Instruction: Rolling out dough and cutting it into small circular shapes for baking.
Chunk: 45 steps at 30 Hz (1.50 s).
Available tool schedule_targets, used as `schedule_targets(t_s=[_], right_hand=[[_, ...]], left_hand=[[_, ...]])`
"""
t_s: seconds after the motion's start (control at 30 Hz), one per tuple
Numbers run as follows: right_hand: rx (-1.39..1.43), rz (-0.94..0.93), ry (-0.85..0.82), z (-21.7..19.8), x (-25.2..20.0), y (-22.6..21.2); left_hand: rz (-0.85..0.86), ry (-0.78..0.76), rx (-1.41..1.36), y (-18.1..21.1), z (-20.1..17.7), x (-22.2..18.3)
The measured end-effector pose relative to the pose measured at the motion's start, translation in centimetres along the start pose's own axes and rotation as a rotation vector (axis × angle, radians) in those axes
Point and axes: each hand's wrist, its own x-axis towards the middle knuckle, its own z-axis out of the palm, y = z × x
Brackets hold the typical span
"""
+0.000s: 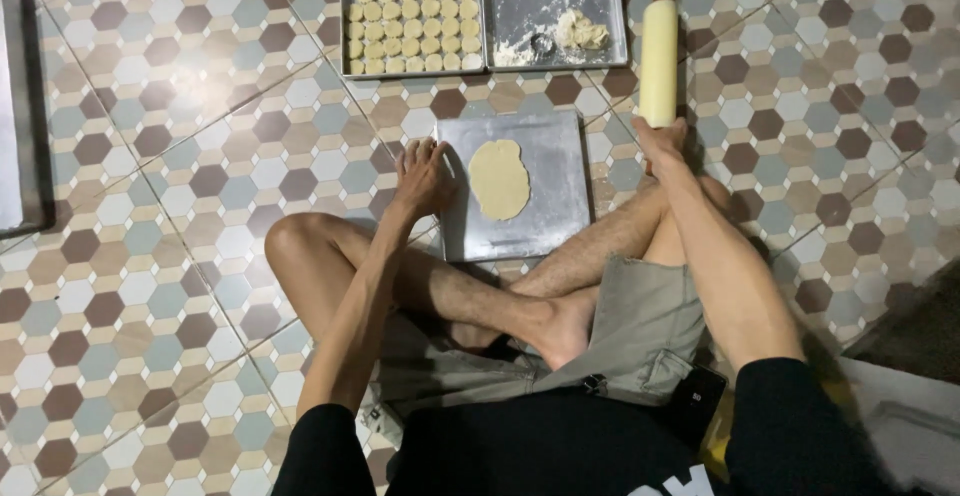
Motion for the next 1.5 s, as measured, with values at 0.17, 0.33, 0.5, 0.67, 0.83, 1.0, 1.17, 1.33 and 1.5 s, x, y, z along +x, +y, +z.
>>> schedule_targets(t_s=[0.17,0.33,0.5,0.67,0.83,1.0,1.17,1.33,1.5], right_hand=[[-0.006,-0.010,0.021,1.4,1.9,0.5],[0.011,0.008,0.010,0.5,-1.0,-1.4],[-0.024,0.021,-0.019,-0.9,-4.5,-3.9],[0.014,0.016,-0.043,-0.5,-4.0,-3.8],[0.027,-0.020,-0.082,0.0,-3.3,-3.1],[0.004,0.024,-0.163,-0.4,-3.0,-3.3],[-0.086,0.021,-0.161,-2.6,-4.9,-5.8],[-0.184,-0.027,-0.224,-3.3,-3.3,-4.8],[-0.415,-0.028,-0.302,-3.7,-1.2,-4.1]], left_hand=[[0.074,0.229,0.019,2.1,-2.1,5.3],[0.227,0.444,0.067,4.1,-1.6,14.4],[0.149,0.374,0.318,3.8,1.7,22.4],[0.104,0.328,0.378,4.5,0.8,22.4],[0.195,0.414,0.432,2.2,2.5,23.9],[0.273,0.487,0.351,1.4,3.5,25.1],[0.214,0.418,0.395,2.8,2.7,24.1],[0.184,0.350,0.376,2.6,2.4,22.7],[0.179,0.260,0.254,2.2,3.5,21.5]])
